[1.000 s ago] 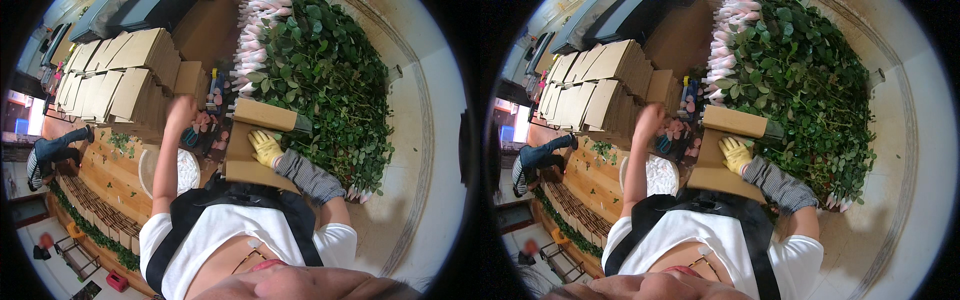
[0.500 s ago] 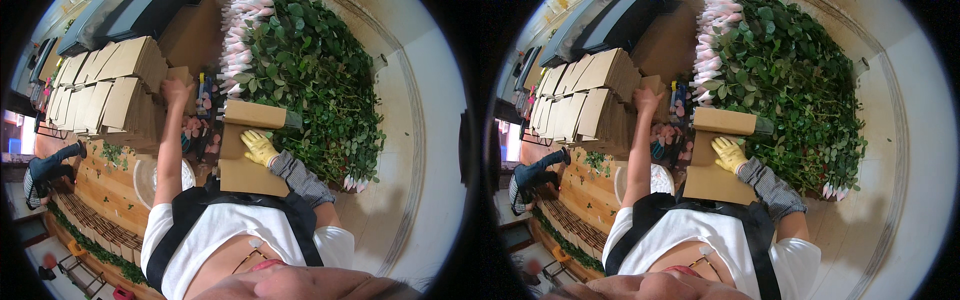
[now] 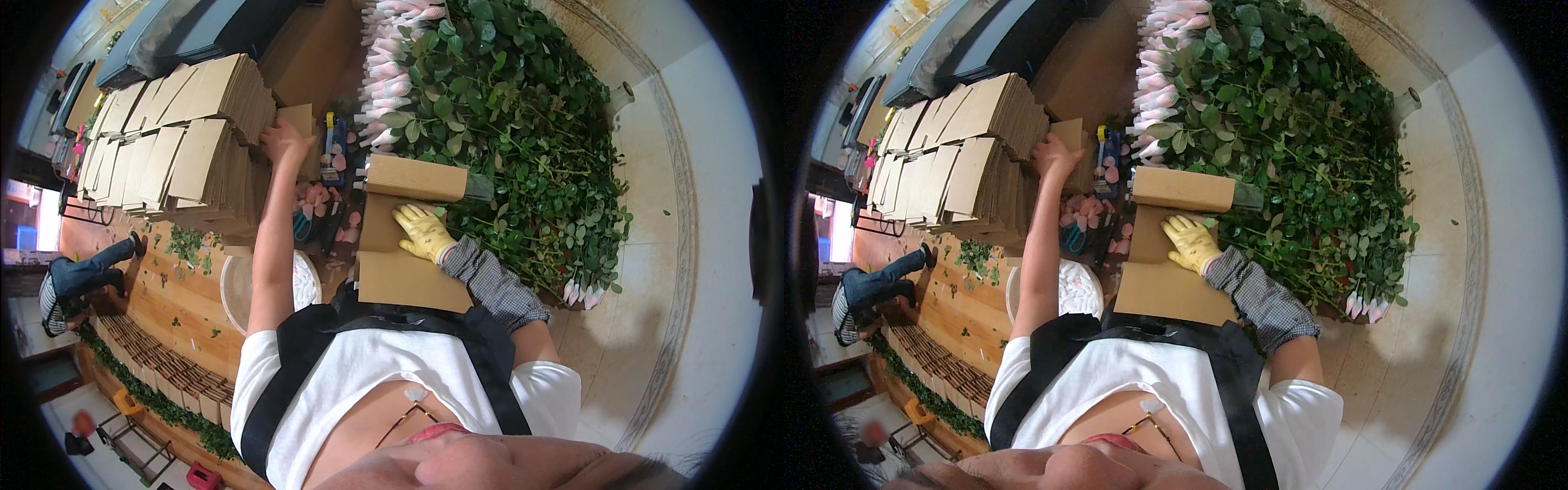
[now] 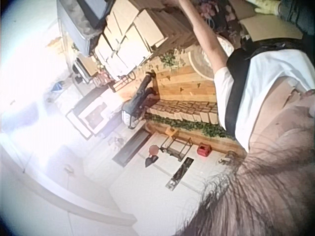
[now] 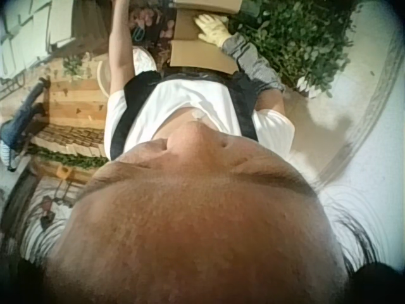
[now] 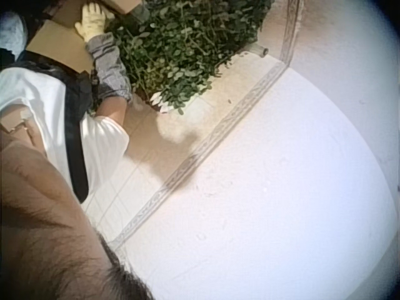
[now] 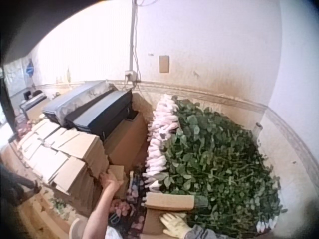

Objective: The person assembles a cardboard box and places white tissue paper inside. They then pick up individual pink roses with green leaves, arrange them in the box, and add more tissue paper to secure the flowers. The process is repeated for multiple boxes.

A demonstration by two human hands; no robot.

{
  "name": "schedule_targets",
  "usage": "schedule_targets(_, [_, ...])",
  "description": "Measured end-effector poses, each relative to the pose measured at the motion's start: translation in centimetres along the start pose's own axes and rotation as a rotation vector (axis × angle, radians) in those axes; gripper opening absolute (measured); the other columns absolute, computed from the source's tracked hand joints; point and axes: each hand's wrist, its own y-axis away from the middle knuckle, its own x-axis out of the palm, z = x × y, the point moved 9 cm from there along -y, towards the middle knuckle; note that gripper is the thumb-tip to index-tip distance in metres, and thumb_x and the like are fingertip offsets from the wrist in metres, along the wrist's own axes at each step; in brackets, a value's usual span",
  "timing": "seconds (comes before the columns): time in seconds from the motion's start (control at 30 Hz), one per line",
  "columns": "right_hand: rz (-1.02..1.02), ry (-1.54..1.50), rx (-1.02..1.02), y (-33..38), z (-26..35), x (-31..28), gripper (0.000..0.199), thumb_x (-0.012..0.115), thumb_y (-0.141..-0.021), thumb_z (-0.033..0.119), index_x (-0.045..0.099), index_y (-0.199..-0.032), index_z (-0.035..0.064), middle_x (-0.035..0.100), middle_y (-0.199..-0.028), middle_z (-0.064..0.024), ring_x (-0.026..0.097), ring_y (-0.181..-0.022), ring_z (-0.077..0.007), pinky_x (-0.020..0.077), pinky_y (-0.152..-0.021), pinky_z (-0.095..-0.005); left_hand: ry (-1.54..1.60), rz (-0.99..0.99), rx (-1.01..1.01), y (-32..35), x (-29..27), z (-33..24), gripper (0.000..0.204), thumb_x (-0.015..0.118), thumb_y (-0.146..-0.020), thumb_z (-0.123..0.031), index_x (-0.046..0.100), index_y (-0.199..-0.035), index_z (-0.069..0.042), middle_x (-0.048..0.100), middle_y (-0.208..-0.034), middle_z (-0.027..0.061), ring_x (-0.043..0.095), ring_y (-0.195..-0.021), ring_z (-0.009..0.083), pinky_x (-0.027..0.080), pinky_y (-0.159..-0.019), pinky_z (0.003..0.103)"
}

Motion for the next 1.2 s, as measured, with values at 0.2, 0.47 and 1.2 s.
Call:
schedule_targets(0.2, [0.003, -0.028, 0.017, 0.4, 0.0, -0.3, 0.077, 0.073, -0.081, 0.031, 0.044, -0.146, 0.0036, 0.043, -0.15, -0.0151, 0.043, -0.137, -0.0323, 0.0371, -0.112, -0.0426, 0.354, -0.267, 0.135, 3.6, -5.1, -1.0, 0.092, 0.088, -0.069, -0.03, 0.037, -0.14, 0.001, 0.045, -0.127, 0.0371, 0.051, -0.115, 0.0492, 0.047, -0.098, 0.051])
schedule_targets(0.47, [-0.019, -0.051, 0.023, 0.2, -0.2, -0.5, 0.078, 0.075, -0.08, 0.029, 0.043, -0.146, 0.0036, 0.043, -0.15, -0.0154, 0.043, -0.137, -0.0333, 0.0368, -0.113, -0.0423, 1.446, 0.869, 0.322, 15.5, 0.6, 1.5, 0.083, 0.083, -0.083, -0.033, 0.042, -0.145, 0.004, 0.064, -0.123, 0.0125, 0.063, -0.109, 0.018, 0.053, -0.093, 0.034])
schedule_targets(1.2, [0.141, 0.104, 0.077, -0.8, -0.1, 1.7, 0.098, 0.075, -0.079, 0.044, 0.029, -0.155, 0.0046, 0.032, -0.158, -0.0209, 0.034, -0.145, -0.0354, 0.0329, -0.117, -0.0436, 0.302, 0.555, 0.639, 21.1, 12.7, -7.8, 0.04, 0.074, -0.086, -0.038, 0.07, -0.081, 0.001, 0.068, -0.078, 0.0233, 0.068, -0.077, 0.0389, 0.053, -0.068, 0.044])
